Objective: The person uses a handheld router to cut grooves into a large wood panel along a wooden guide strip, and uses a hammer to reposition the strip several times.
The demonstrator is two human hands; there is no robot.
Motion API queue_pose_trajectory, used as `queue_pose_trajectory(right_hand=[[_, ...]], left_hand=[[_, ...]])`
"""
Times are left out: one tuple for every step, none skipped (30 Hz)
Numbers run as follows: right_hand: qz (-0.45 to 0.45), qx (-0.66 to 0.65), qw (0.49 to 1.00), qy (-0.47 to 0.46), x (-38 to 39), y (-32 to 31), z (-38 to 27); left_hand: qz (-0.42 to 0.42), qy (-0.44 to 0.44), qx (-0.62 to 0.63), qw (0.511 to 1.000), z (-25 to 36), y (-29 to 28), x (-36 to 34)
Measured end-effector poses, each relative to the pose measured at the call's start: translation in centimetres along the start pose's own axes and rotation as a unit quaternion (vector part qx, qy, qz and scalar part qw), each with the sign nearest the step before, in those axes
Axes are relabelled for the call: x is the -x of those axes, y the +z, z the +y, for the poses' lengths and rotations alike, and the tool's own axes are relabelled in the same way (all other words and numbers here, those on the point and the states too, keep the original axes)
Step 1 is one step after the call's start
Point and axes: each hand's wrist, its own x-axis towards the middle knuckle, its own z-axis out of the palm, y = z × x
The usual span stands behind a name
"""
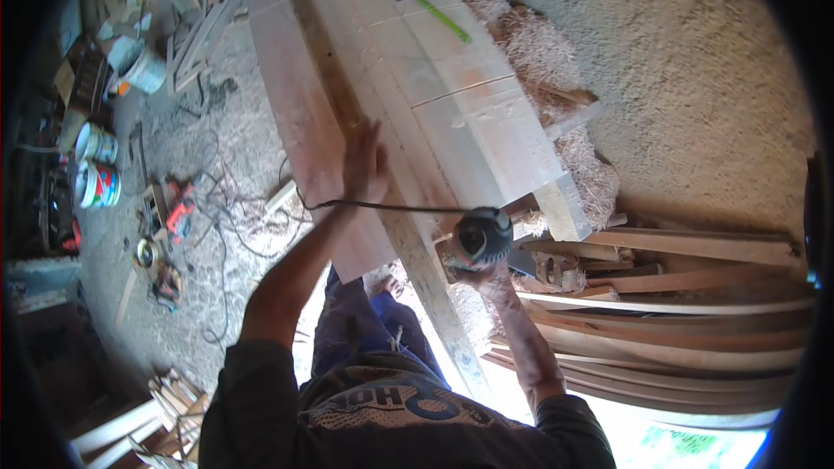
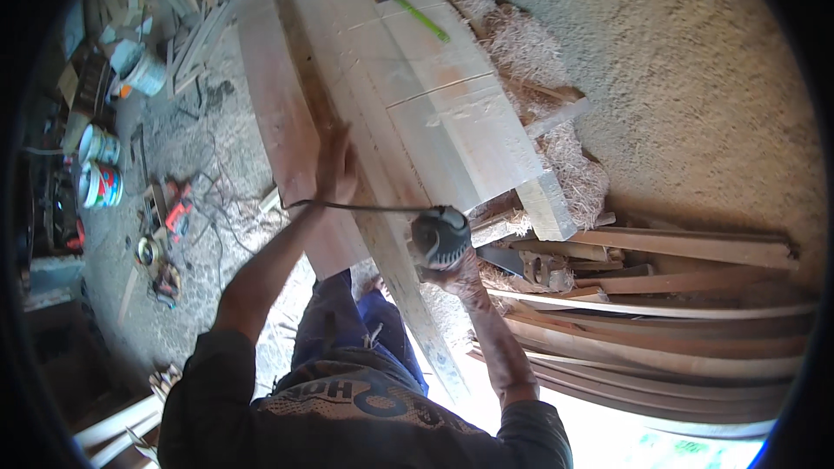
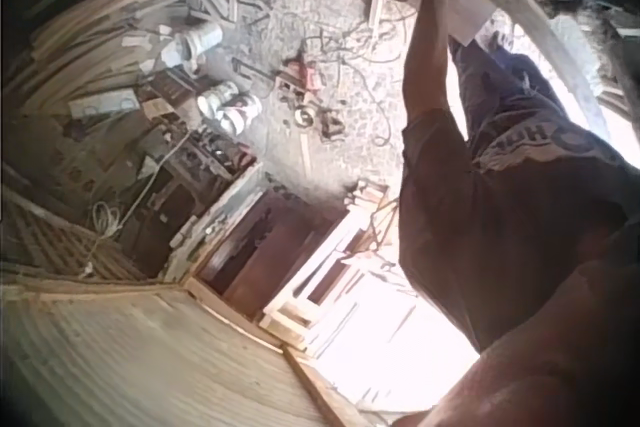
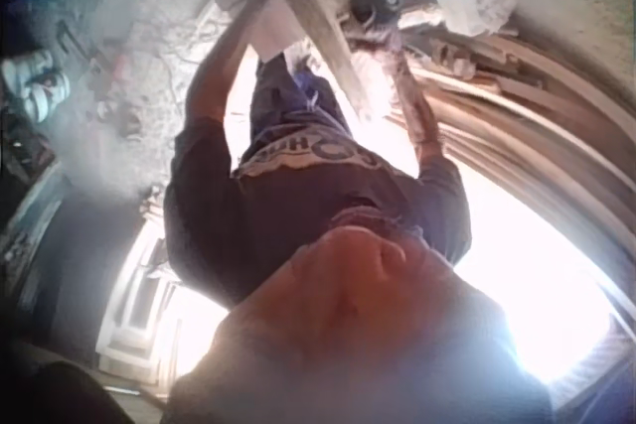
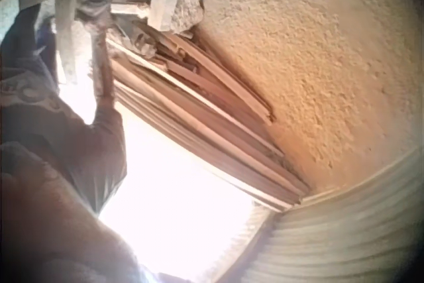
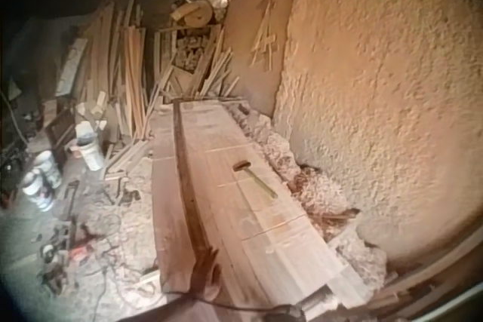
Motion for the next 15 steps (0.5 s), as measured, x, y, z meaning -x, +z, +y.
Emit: queue_pose_trajectory(right_hand=[[0.028, 0.053, 0.997, 0.053, -0.2, -0.2, -2.1], [0.070, 0.004, 0.995, 0.069, -0.5, -0.8, -3.0], [0.106, -0.050, 0.990, 0.078, -1.2, -1.0, -3.7], [0.107, -0.024, 0.989, 0.094, -2.2, -1.7, -4.0], [0.122, 0.019, 0.988, 0.087, -3.2, -2.1, -4.7], [0.145, 0.155, 0.972, 0.100, -3.9, -2.9, -4.6], [0.143, 0.144, 0.974, 0.103, -5.2, -2.7, -6.3], [0.141, 0.135, 0.974, 0.111, -6.3, -2.6, -8.0], [0.151, 0.188, 0.963, 0.121, -6.8, -3.6, -7.4], [0.154, 0.235, 0.951, 0.133, -7.7, -4.1, -7.3], [0.151, 0.257, 0.940, 0.163, -8.5, -4.7, -7.6], [0.146, 0.249, 0.941, 0.174, -9.7, -4.3, -9.0], [0.141, 0.293, 0.928, 0.184, -10.6, -4.6, -9.4], [0.134, 0.335, 0.912, 0.195, -11.7, -4.8, -9.7], [0.124, 0.356, 0.899, 0.223, -13.0, -4.8, -10.2]], left_hand=[[-0.006, 0.031, 0.127, 0.991, 2.8, -0.7, 1.3], [-0.035, 0.088, 0.207, 0.974, 6.2, -1.6, 1.8], [-0.062, 0.100, 0.274, 0.955, 9.1, -2.6, 2.4], [-0.054, 0.053, 0.392, 0.917, 11.4, -2.2, 3.4], [-0.070, 0.083, 0.383, 0.917, 13.2, -2.7, 3.0], [-0.063, 0.081, 0.443, 0.890, 15.3, -2.5, 2.4], [-0.032, 0.058, 0.443, 0.894, 16.0, -1.8, 1.7], [-0.003, 0.032, 0.446, 0.894, 16.5, -1.0, 1.1], [0.003, 0.025, 0.436, 0.900, 17.0, -0.5, 0.2], [0.009, 0.015, 0.418, 0.908, 17.0, -0.2, -0.9], [0.016, 0.004, 0.399, 0.917, 16.9, 0.0, -2.3], [0.021, 0.005, 0.396, 0.918, 16.2, 0.1, -3.5], [0.012, -0.010, 0.418, 0.908, 15.7, 0.7, -4.4], [0.005, -0.026, 0.440, 0.898, 14.8, 1.2, -5.4], [-0.004, -0.040, 0.454, 0.890, 13.8, 1.8, -6.5]])
